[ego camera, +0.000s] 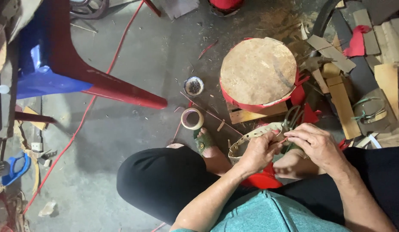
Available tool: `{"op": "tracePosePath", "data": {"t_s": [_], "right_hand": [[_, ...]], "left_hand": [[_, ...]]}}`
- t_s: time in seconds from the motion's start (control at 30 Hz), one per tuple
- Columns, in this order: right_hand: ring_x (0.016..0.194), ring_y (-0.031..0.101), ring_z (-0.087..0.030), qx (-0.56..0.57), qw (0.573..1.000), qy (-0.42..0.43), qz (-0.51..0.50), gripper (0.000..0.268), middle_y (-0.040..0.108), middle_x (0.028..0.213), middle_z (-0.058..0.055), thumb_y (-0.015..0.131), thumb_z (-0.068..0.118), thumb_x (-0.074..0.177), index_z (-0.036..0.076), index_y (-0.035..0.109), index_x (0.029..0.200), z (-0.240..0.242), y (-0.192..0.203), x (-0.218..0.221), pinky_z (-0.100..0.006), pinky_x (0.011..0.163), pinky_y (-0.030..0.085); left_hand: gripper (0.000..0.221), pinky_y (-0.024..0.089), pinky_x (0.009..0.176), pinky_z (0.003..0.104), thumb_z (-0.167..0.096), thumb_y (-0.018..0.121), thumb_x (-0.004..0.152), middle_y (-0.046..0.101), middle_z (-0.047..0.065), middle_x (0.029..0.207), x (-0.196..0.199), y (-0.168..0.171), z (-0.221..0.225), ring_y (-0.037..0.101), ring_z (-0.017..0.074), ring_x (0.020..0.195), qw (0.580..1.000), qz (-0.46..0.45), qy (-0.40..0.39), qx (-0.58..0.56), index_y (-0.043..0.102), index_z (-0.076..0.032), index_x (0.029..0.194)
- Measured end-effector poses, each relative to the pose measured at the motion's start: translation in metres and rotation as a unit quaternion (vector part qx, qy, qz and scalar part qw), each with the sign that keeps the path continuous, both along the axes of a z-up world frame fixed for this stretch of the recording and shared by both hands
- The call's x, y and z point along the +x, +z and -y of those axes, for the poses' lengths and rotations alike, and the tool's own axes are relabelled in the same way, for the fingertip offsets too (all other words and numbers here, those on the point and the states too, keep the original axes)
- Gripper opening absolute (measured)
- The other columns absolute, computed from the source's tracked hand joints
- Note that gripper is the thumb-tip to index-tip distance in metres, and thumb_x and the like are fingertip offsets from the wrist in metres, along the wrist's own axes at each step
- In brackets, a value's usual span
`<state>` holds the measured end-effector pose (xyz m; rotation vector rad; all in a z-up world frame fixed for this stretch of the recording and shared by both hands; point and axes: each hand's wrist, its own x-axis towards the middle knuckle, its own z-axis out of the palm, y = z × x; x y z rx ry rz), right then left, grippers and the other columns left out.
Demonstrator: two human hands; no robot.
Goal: Threading a red cord through the holes of a wooden drum rim to prepare it for assembly.
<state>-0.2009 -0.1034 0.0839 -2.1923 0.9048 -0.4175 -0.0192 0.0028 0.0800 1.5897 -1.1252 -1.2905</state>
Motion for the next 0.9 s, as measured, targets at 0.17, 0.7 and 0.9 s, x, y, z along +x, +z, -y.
{"op": "tracePosePath", "data": {"t_s": [0.17,0.7,0.9], "right_hand": [[0.071,0.065,-0.015,-0.036,0.999,0.017,0.004,0.017,0.07,0.091,-0.001,0.074,0.005,0.083,0.008,0.078,0.1,-0.004,0.003,0.008,-0.029,0.065,0.051],[0.086,0.068,-0.027,-0.098,0.992,0.034,0.075,0.004,0.068,0.091,-0.002,0.072,0.017,0.097,0.013,0.073,0.097,0.005,0.011,0.024,-0.039,0.076,0.056],[0.087,0.068,-0.03,-0.066,0.993,0.028,0.096,0.005,0.071,0.095,-0.004,0.068,0.015,0.099,0.011,0.07,0.097,0.007,0.021,0.026,-0.041,0.077,0.055]], "left_hand": [[0.008,0.051,0.063,0.039,-0.005,0.067,0.09,0.063,0.013,0.082,0.007,0.005,-0.005,0.061,0.0279,0.067,0.994,0.059,0.004,-0.094,0.061,0.0,0.09],[0.017,0.047,0.042,0.025,-0.019,0.059,0.101,0.055,0.004,0.067,0.027,0.026,0.002,0.063,0.0157,0.049,0.899,-0.394,0.143,0.124,0.066,-0.007,0.091],[0.024,0.038,0.033,0.023,-0.018,0.057,0.101,0.043,0.005,0.053,0.03,0.053,0.012,0.058,0.0186,0.041,0.89,-0.4,0.165,0.143,0.062,-0.007,0.08]]}}
